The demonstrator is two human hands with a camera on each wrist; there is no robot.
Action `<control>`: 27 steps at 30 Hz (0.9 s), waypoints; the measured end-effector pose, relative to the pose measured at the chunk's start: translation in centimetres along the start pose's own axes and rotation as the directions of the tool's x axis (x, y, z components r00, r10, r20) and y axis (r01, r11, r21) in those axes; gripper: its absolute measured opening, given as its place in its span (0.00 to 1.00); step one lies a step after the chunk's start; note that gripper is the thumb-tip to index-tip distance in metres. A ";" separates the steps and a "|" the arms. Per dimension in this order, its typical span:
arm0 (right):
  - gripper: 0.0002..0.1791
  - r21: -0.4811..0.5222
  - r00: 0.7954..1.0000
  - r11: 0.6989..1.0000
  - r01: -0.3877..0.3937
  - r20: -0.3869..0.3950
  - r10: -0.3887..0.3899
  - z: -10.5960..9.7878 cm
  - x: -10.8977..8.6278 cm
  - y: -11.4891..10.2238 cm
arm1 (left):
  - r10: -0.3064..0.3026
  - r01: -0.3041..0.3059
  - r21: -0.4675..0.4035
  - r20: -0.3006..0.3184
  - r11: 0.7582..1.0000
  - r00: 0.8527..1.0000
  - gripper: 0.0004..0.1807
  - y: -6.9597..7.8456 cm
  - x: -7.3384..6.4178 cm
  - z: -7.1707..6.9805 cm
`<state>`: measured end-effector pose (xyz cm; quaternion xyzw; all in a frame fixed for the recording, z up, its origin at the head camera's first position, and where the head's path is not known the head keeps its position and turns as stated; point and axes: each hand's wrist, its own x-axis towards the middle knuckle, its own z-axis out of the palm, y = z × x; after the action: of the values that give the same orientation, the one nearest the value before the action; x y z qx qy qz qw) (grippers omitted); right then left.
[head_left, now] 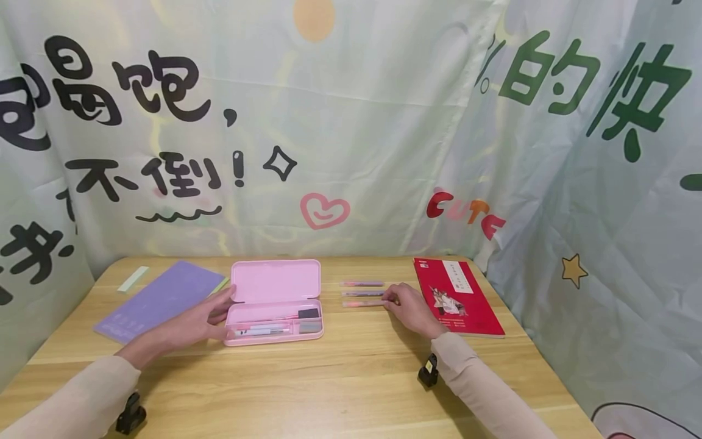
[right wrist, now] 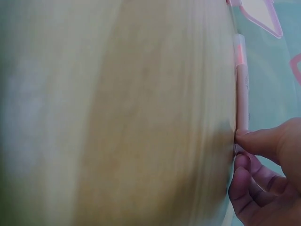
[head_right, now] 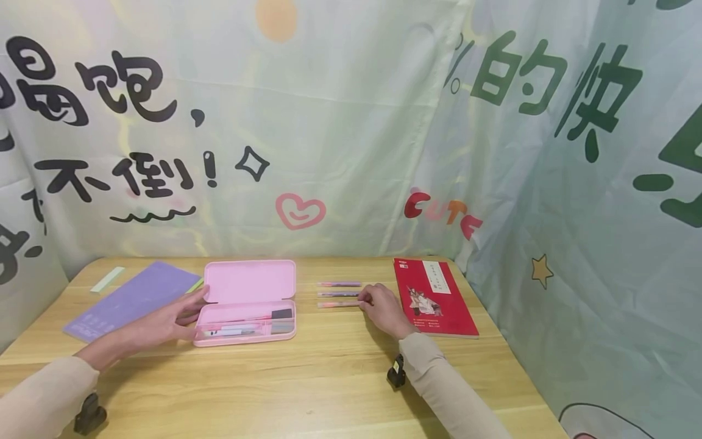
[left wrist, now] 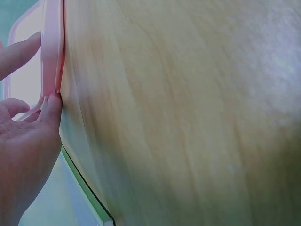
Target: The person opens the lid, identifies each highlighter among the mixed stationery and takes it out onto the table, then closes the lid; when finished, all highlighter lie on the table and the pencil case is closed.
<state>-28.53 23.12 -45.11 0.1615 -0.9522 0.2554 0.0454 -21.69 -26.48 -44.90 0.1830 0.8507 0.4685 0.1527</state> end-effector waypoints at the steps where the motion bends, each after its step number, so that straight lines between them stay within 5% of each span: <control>1: 0.05 0.002 1.000 1.000 0.000 -0.001 0.000 0.0 0.0 0.0 | 0.000 0.000 0.003 0.001 1.000 1.000 0.63 0.0 0.0 0.0; 27: 0.04 0.031 1.000 0.999 -0.030 0.000 0.030 0.0 -0.1 0.1 | -0.011 0.011 -0.007 0.003 1.000 1.000 0.63 0.3 -0.2 0.0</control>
<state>-28.44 23.22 -45.21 0.1481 -0.9503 0.2709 0.0391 -21.49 -26.38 -44.62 0.1784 0.8498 0.4705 0.1569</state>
